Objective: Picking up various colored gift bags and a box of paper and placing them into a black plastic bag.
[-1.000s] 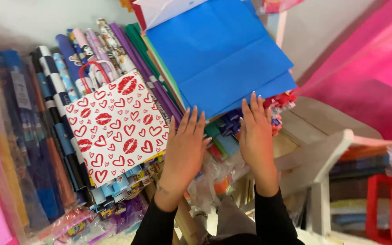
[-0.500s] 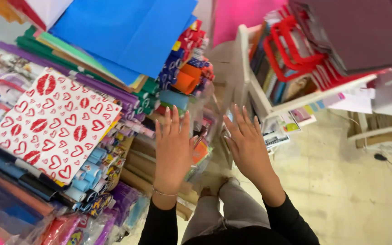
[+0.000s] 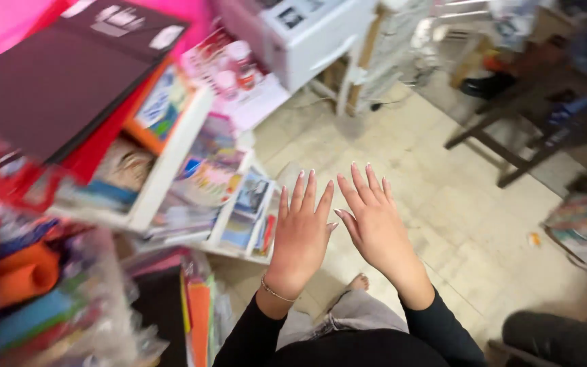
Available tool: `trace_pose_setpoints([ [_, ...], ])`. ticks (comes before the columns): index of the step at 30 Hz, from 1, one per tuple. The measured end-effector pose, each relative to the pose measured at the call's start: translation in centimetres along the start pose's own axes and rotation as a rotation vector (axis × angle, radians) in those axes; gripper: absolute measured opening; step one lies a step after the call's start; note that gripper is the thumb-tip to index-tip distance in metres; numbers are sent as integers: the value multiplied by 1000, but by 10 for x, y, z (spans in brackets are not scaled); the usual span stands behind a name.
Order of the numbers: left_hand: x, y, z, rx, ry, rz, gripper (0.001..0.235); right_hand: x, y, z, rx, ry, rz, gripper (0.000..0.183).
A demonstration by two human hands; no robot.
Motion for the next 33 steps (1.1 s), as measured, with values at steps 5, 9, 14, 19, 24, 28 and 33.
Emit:
trace_pose_setpoints([
  [5, -53, 105, -103, -313, -29, 76, 75, 56, -27, -144, -312, -90, -63, 59],
  [9, -85, 172, -177, -508, -70, 143, 73, 98, -52, -225, -513, -69, -128, 58],
  [14, -127, 240, -256, -719, -80, 219, 74, 118, -83, -310, -693, -46, -161, 59],
  [19, -162, 318, -317, -871, -104, 269, 74, 132, -80, -396, -833, -7, -194, 59],
  [24, -198, 425, -361, -920, -95, 270, 71, 165, -31, -490, -884, -4, -216, 56],
  [28, -208, 528, -393, -918, -91, 315, 68, 188, 33, -578, -893, -44, -201, 57],
  [33, -219, 646, -429, -945, -46, 224, 70, 240, 107, -667, -763, -140, -265, 59],
])
Point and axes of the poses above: each hand's wrist, its own y-axis towards the middle knuckle, its own x-axis out of the back of the hand, z = x × y, the point moved 1 cm from there along y, towards the middle knuckle, and after that the axes turned 10 degrees about -x, right-handed, at the moved point
